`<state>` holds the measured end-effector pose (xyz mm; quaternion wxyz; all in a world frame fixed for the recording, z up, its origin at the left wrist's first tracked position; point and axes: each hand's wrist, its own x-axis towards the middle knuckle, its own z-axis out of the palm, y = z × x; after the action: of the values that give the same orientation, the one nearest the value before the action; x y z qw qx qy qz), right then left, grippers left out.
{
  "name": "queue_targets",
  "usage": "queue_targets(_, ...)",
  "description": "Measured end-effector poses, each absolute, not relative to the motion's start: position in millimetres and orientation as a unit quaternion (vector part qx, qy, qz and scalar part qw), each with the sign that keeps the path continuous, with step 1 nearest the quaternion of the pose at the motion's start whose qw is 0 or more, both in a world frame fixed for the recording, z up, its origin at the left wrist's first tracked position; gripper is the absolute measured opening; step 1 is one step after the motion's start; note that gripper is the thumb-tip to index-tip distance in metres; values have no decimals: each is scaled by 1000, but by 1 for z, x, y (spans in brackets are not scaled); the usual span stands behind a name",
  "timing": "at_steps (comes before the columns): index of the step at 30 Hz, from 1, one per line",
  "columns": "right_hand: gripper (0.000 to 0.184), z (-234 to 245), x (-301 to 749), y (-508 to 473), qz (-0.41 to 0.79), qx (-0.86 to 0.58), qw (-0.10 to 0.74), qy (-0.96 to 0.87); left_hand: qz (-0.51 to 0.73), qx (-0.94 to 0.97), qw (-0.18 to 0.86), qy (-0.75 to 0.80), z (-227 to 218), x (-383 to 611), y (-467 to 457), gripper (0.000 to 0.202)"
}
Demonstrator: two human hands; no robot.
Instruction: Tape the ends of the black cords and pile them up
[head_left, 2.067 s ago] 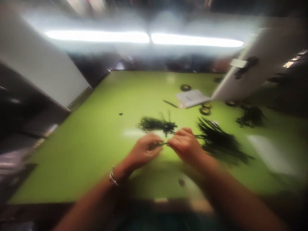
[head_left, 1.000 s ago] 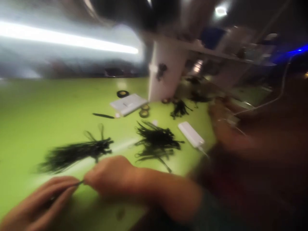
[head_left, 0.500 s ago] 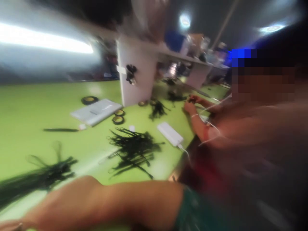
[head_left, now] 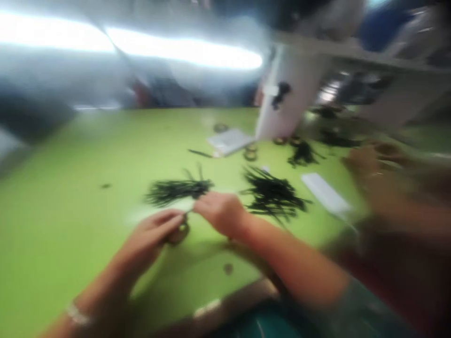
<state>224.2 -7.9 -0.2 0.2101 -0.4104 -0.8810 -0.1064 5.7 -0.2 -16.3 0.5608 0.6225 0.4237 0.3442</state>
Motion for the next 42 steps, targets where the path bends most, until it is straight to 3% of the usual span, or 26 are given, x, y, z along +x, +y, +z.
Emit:
queue_targets(2,25,-6,225,-4,-123,-391,253,-876,336,647,534,428,-13,16,-1,20)
queue_targets(6,20,-9,222,-4,-16,-371,302,-878,406,761,287,416,-13,25,-5,8)
queue_targets(12,23,-3,216,-12,207,-453,214,-840,428,811,190,350,-20,25,-12,14)
queue_targets(15,17,-2,220,-9,215,-442,273,-827,437,788,262,346,-15,25,-12,25)
queue_targets(17,15,-2,225,-7,148,-432,316,-832,426,748,365,353,-10,24,-11,49)
queue_targets(19,15,-1,228,-6,47,-411,343,-844,423,680,480,358,-5,22,-10,60)
queue_targets(24,14,-3,227,-9,-98,-400,385,-826,450,493,660,345,0,16,-4,45)
queue_targets(29,11,-11,217,-14,-125,-409,414,-803,435,448,696,355,-9,20,-6,38)
queue_targets(33,15,-11,213,-14,-122,-363,378,-843,389,463,701,377,-16,21,-8,22)
queue_targets(36,16,-7,213,-13,-50,-368,369,-852,393,533,629,408,-15,20,-8,22)
queue_targets(39,11,-5,216,-12,130,-391,329,-849,422,676,435,418,-16,21,-7,15)
queue_targets(42,23,-5,221,-9,249,-410,247,-842,427,777,274,373,-19,23,-8,11)
